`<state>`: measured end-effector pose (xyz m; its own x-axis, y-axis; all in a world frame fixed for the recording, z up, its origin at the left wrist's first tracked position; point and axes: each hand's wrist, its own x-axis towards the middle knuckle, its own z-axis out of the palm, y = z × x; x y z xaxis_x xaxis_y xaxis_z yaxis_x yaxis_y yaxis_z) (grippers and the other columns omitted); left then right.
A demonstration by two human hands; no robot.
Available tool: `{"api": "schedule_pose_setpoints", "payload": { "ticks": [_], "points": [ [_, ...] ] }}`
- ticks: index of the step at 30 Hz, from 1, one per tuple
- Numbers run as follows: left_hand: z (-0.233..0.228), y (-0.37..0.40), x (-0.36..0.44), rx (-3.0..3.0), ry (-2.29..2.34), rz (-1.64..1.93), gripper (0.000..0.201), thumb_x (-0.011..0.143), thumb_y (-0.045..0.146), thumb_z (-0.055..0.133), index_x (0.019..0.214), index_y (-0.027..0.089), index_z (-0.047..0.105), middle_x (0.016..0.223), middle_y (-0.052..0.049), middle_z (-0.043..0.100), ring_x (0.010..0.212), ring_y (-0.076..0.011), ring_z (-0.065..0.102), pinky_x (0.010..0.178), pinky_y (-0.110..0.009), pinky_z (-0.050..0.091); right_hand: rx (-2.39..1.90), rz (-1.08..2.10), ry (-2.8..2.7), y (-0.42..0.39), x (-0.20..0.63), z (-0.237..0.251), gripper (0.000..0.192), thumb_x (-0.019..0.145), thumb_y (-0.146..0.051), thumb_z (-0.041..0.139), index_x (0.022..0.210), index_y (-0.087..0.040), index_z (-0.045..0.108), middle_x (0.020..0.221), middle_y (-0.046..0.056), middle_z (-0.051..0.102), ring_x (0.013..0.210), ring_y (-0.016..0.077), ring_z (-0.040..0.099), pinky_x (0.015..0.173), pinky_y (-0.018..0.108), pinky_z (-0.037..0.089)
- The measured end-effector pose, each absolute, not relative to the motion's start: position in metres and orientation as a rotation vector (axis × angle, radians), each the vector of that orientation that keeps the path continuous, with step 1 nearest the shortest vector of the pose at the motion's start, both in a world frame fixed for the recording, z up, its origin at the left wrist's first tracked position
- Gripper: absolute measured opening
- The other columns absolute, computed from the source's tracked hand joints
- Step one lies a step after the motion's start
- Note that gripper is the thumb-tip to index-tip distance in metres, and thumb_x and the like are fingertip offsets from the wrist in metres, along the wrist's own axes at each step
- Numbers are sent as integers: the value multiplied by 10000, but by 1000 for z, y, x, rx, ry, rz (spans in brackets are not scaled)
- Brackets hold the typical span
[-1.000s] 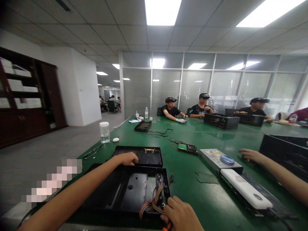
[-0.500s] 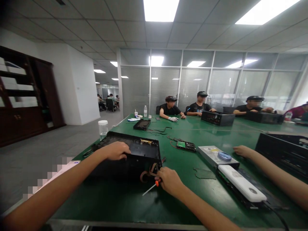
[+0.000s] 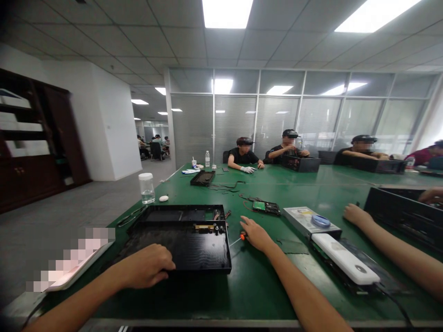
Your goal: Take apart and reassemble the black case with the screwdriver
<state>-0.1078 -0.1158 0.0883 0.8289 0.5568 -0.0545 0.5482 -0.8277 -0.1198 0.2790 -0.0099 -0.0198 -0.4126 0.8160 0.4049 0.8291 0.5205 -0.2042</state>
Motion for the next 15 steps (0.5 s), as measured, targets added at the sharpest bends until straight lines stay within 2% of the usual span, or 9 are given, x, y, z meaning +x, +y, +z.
{"api": "schedule_pose_setpoints", "payload": {
  "ticks": [3,5,9,12,15],
  "points": [
    [80,-119,-108,-2925,-905,144,72,735,203,562,767,213,626,766,-26,628,775,-191,568,718,-295,419,-1398,62,-2217,-6,295,-20,348,778,-172,453,1107,-126,555,1185,134,515,1118,221,443,971,384,321],
    [75,-124,-108,-2915,-937,143,77,743,205,548,761,207,623,770,-31,625,769,-191,568,714,-300,422,-1367,145,-2158,-6,292,-19,302,806,-228,439,1059,-135,575,1092,122,570,1041,210,495,938,371,348],
    [59,-135,-111,-2928,-965,156,75,730,215,558,766,212,623,786,-28,628,779,-195,570,720,-310,425,-1292,288,-2068,-10,271,-15,266,826,-326,423,926,-163,607,956,85,613,914,197,539,858,344,388],
    [55,-132,-115,-2965,-997,146,83,718,246,578,766,220,641,782,-26,638,790,-195,576,723,-297,424,-1303,373,-1973,-11,259,-14,313,826,-403,406,817,-168,612,831,56,617,799,185,547,769,321,412],
    [67,-113,-106,-3112,-1036,198,209,725,375,587,856,228,657,753,-18,644,719,-178,589,643,-251,428,-1317,454,-1891,-8,252,-14,359,816,-453,400,779,-161,606,710,21,592,688,163,535,674,288,416]
  ]
}}
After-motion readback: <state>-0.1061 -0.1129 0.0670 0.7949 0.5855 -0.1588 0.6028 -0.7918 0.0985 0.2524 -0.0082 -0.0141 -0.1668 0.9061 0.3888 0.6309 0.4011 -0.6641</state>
